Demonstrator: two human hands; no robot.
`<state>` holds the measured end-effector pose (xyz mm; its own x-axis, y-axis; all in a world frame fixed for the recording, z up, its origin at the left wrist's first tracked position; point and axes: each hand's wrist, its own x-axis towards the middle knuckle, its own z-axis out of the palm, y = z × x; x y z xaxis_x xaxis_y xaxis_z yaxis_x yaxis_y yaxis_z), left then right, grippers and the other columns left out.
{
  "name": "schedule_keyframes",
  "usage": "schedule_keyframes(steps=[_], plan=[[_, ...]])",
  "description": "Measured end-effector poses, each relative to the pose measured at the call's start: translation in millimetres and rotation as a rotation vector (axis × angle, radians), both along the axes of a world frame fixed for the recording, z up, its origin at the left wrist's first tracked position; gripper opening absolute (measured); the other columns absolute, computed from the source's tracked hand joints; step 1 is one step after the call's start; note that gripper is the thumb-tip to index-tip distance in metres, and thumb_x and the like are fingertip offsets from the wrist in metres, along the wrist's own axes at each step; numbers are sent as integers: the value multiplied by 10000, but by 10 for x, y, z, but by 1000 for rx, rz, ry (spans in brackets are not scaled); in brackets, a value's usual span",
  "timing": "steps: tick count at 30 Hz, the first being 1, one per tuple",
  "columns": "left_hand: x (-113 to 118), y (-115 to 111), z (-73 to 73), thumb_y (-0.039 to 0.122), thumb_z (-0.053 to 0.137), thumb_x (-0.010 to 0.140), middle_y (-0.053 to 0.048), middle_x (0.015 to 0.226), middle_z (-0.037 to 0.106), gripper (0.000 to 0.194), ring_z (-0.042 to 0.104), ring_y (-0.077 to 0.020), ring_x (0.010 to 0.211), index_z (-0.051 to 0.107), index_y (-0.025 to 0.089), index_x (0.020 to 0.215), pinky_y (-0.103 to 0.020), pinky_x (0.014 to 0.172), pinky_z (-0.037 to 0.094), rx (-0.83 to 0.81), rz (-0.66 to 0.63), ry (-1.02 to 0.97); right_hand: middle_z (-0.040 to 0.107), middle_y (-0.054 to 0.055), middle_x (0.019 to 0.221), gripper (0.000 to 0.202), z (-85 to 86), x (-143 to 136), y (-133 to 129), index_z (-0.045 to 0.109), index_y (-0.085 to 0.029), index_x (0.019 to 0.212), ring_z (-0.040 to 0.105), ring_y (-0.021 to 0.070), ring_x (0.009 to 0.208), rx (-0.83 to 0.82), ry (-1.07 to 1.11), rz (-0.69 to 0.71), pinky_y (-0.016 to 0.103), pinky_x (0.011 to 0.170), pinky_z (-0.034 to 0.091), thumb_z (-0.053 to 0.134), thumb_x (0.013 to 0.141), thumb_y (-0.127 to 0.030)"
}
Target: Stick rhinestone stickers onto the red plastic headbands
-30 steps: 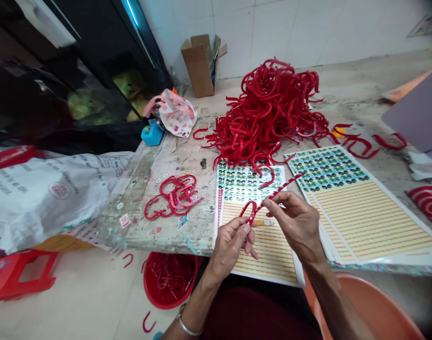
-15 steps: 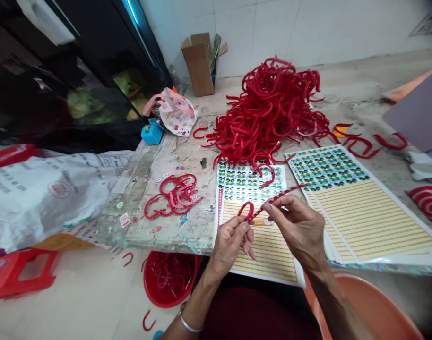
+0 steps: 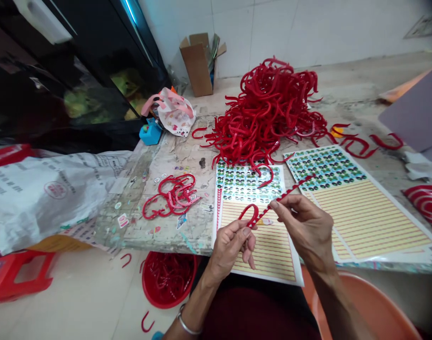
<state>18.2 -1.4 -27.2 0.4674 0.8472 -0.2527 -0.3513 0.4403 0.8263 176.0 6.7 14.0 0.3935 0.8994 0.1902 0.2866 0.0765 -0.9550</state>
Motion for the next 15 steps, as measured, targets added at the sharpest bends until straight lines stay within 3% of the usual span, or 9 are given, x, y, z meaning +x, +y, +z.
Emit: schedule_keyframes(steps=[7, 15], plan=[[-48, -39, 9, 284, 537, 840, 50, 573, 514, 185, 369, -11, 339, 592, 133, 932, -193, 349, 497, -23, -16, -71, 569, -6, 663, 164, -140, 5, 74, 593, -167, 726, 499, 97, 566, -26, 142, 40, 202, 462, 427, 681, 723, -306], [-45, -46, 54, 279, 523, 849, 48, 575, 514, 187, 349, -1, 310, 599, 131, 934, -185, 329, 489, -34, -41, -120, 540, 1, 659, 192, -190, -4, 127, 580, -161, 710, 486, 101, 564, -35, 207, 92, 202, 439, 452, 681, 713, -324]])
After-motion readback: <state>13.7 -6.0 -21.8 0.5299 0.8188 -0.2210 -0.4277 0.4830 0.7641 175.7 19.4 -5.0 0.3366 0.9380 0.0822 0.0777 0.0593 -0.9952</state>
